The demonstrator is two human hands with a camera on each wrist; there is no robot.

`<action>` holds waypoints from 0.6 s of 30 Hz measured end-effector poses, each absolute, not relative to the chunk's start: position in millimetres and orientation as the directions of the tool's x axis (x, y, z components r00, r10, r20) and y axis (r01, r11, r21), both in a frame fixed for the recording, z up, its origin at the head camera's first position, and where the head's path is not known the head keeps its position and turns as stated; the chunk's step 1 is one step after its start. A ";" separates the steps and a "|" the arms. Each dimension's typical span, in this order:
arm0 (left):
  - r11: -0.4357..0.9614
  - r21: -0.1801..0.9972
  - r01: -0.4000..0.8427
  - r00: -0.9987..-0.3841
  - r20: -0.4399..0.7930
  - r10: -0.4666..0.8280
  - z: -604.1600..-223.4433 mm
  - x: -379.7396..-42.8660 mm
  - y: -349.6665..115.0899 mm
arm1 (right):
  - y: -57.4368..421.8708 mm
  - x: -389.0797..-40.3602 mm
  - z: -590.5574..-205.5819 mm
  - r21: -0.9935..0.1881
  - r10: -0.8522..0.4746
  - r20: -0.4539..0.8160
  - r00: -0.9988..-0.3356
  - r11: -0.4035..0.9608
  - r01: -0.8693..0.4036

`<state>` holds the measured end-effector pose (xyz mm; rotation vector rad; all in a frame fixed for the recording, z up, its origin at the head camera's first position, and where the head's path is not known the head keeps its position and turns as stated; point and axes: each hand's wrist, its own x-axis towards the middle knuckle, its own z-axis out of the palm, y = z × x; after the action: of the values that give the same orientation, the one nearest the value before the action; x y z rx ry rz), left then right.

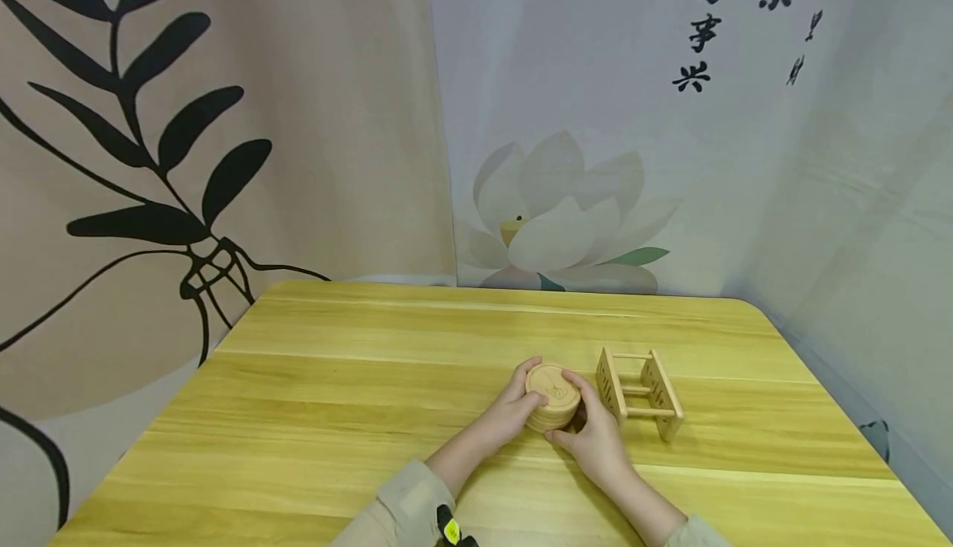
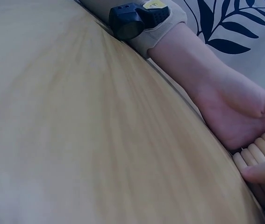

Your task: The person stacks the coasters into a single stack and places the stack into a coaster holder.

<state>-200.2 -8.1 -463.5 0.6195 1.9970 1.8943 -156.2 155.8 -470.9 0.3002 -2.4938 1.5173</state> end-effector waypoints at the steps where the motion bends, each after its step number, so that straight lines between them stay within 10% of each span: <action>1: 0.027 0.996 0.086 -0.856 0.060 0.514 -463.6 -200.1 -8.1 | 155.8 -156.2 -470.9 -0.847 -0.066 0.281 -0.958 0.451 -0.280; 18: -0.037 0.998 0.046 -0.880 0.057 0.471 -458.6 -191.0 -8.8 | 156.7 -154.9 -468.1 -0.853 -0.084 0.279 -0.957 0.435 -0.287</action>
<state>-191.0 -8.8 -458.6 0.5473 1.9411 1.9908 -154.9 156.7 -468.1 0.3266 -2.4906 1.5386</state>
